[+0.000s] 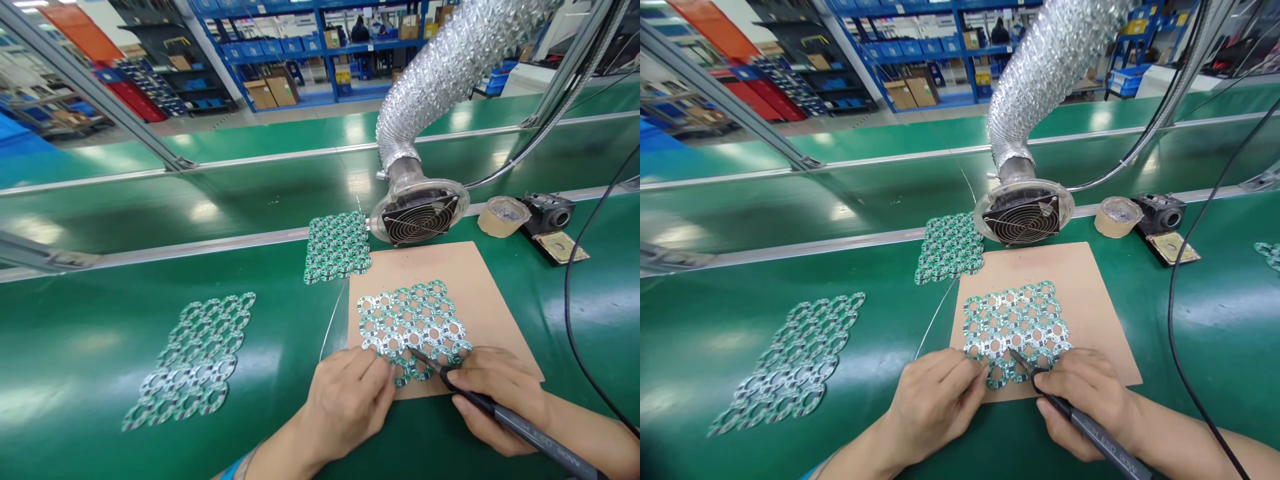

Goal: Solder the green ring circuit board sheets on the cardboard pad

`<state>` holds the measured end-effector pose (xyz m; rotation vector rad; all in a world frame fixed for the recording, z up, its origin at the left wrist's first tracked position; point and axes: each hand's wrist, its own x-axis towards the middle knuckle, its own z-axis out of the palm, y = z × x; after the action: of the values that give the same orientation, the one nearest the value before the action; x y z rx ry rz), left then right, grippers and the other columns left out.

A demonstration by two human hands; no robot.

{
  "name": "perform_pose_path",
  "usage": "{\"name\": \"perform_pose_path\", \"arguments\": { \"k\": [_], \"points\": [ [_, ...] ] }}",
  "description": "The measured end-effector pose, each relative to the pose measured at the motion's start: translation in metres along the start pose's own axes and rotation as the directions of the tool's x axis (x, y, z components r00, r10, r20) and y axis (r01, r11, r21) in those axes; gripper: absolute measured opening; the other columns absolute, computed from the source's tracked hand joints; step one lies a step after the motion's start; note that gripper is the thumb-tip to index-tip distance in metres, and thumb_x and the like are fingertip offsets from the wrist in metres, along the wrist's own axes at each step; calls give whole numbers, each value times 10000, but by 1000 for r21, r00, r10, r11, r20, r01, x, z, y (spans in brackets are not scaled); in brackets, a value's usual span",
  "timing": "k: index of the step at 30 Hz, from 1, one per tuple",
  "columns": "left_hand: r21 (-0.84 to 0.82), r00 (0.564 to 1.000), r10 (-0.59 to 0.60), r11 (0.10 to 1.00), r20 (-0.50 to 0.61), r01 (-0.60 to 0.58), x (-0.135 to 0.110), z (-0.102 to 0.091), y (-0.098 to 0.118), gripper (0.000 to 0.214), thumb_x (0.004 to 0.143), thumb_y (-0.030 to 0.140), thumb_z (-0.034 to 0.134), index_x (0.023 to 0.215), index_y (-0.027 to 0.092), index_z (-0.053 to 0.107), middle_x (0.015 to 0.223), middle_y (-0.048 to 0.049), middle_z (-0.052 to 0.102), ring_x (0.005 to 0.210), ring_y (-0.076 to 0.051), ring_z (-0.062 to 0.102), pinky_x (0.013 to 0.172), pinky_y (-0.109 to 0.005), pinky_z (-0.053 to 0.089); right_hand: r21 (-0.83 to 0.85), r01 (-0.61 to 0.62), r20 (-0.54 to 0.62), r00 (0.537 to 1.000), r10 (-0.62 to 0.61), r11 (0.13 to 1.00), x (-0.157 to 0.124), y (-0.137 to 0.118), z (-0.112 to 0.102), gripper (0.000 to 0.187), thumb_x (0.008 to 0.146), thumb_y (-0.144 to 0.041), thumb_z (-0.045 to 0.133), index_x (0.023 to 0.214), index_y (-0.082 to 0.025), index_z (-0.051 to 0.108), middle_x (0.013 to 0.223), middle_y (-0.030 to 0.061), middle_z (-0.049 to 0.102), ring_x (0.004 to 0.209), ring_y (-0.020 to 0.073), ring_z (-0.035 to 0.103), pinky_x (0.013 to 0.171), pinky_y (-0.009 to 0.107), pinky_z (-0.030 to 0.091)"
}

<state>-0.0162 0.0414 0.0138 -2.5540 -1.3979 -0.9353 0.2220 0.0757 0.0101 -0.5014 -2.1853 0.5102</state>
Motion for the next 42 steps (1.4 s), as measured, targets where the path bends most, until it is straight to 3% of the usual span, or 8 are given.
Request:
{"name": "perform_pose_path", "arguments": {
  "k": [14, 18, 21, 23, 31, 42],
  "points": [
    [-25, 1000, -7, 1000, 15, 7, -1, 2, -1, 191, 835, 139, 534, 657, 185, 481, 553, 35, 422, 501, -107, 377, 478, -255, 301, 48, -2, -31, 1000, 4, 999, 1, 0, -3, 343, 723, -56, 580, 1062, -109, 570, 695, 62, 636, 568, 157, 577, 511, 293, 476],
    [-117, 999, -28, 993, 30, 32, -2, 0, 4, 54, 836, 133, 506, 803, 166, 532, 592, 23, 484, 512, -111, 425, 482, -244, 328, 137, -138, -69, 987, 148, 981, -6, -5, -14, 329, 740, -47, 555, 1055, -141, 571, 682, 35, 606, 561, 150, 574, 502, 279, 470],
    [-176, 998, -28, 984, 55, 37, -3, 1, 8, 64, 835, 128, 473, 808, 165, 519, 605, 11, 489, 530, -117, 439, 492, -244, 343, 119, -312, -83, 943, 323, 943, -17, -12, -18, 291, 778, -59, 536, 1045, -173, 564, 760, 47, 637, 617, 161, 604, 524, 278, 486],
    [-179, 998, -16, 983, 67, 28, -4, 3, 10, 82, 839, 119, 468, 804, 166, 525, 615, 3, 498, 546, -122, 446, 500, -245, 351, 101, -365, -102, 922, 374, 926, -24, -17, -17, 268, 788, -72, 531, 1032, -179, 558, 779, 52, 642, 636, 166, 611, 527, 279, 489],
    [-96, 996, 49, 994, 70, -42, -11, 10, 8, 76, 854, 139, 534, 884, 183, 589, 628, 13, 522, 550, -122, 473, 513, -250, 365, 81, -221, -174, 957, 232, 972, -24, -21, -5, 282, 725, -47, 544, 990, -138, 573, 713, 44, 617, 593, 149, 593, 528, 272, 482],
    [-42, 996, 72, 997, 58, -70, -11, 12, 9, 67, 858, 152, 540, 883, 189, 591, 617, 19, 518, 547, -127, 470, 519, -263, 373, 74, -178, -187, 964, 189, 981, -22, -20, -2, 260, 723, -49, 549, 971, -120, 581, 675, 40, 589, 592, 154, 592, 529, 273, 475]
  ]
}}
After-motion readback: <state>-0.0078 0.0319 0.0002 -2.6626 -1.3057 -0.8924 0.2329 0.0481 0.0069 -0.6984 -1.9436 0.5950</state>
